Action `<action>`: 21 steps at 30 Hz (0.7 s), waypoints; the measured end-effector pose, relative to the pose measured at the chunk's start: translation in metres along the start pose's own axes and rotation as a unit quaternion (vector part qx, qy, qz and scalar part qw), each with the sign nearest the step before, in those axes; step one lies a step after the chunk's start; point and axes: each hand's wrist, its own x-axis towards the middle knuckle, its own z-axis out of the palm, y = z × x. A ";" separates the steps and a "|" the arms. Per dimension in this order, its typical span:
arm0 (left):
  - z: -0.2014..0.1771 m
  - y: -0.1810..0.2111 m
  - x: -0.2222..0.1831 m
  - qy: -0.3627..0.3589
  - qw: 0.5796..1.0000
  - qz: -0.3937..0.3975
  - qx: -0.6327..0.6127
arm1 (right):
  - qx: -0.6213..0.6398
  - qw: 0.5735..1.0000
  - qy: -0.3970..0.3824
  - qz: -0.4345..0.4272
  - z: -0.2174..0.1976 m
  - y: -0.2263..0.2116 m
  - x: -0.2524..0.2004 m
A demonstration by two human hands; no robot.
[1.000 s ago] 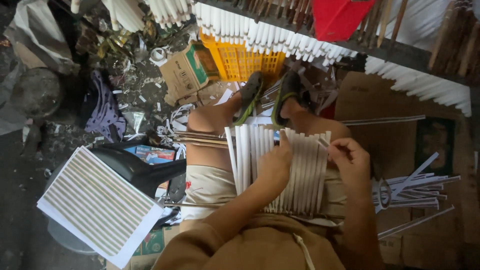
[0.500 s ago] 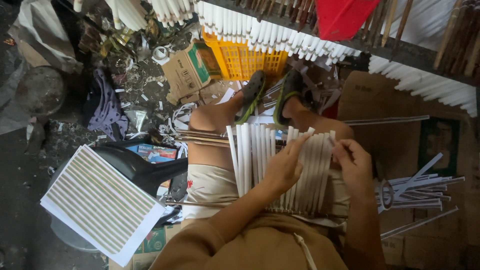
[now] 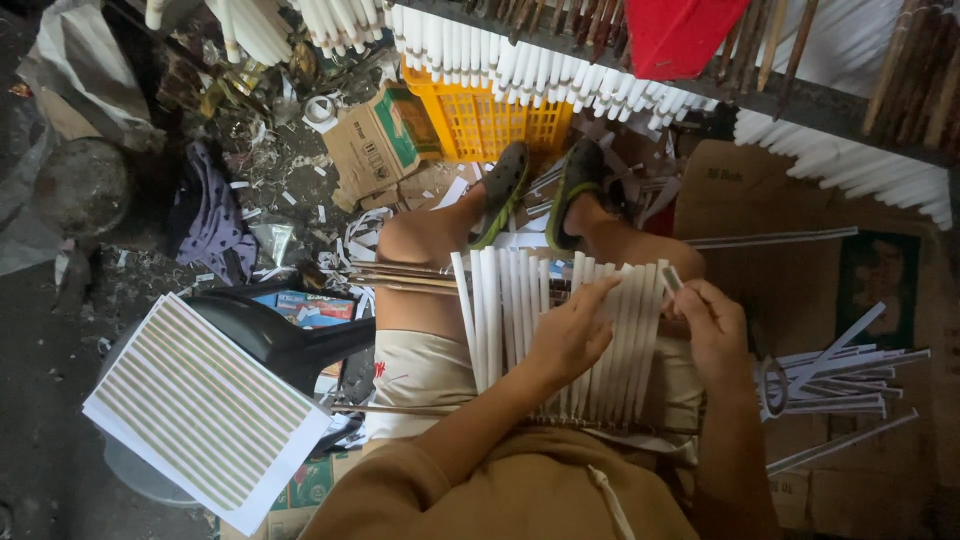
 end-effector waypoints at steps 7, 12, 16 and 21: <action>-0.008 0.008 0.001 0.012 1.000 0.010 -0.005 | -0.049 0.997 -0.006 -0.066 0.005 -0.010 0.002; 0.000 0.001 -0.002 0.038 0.999 0.011 -0.009 | -0.060 0.997 0.002 -0.042 0.008 -0.018 0.000; -0.006 0.008 0.001 0.069 0.996 0.018 -0.053 | -0.077 0.997 0.017 0.011 0.005 -0.013 -0.001; 0.001 0.004 -0.001 0.098 0.993 0.029 -0.060 | -0.072 0.997 0.022 0.030 0.006 -0.012 0.001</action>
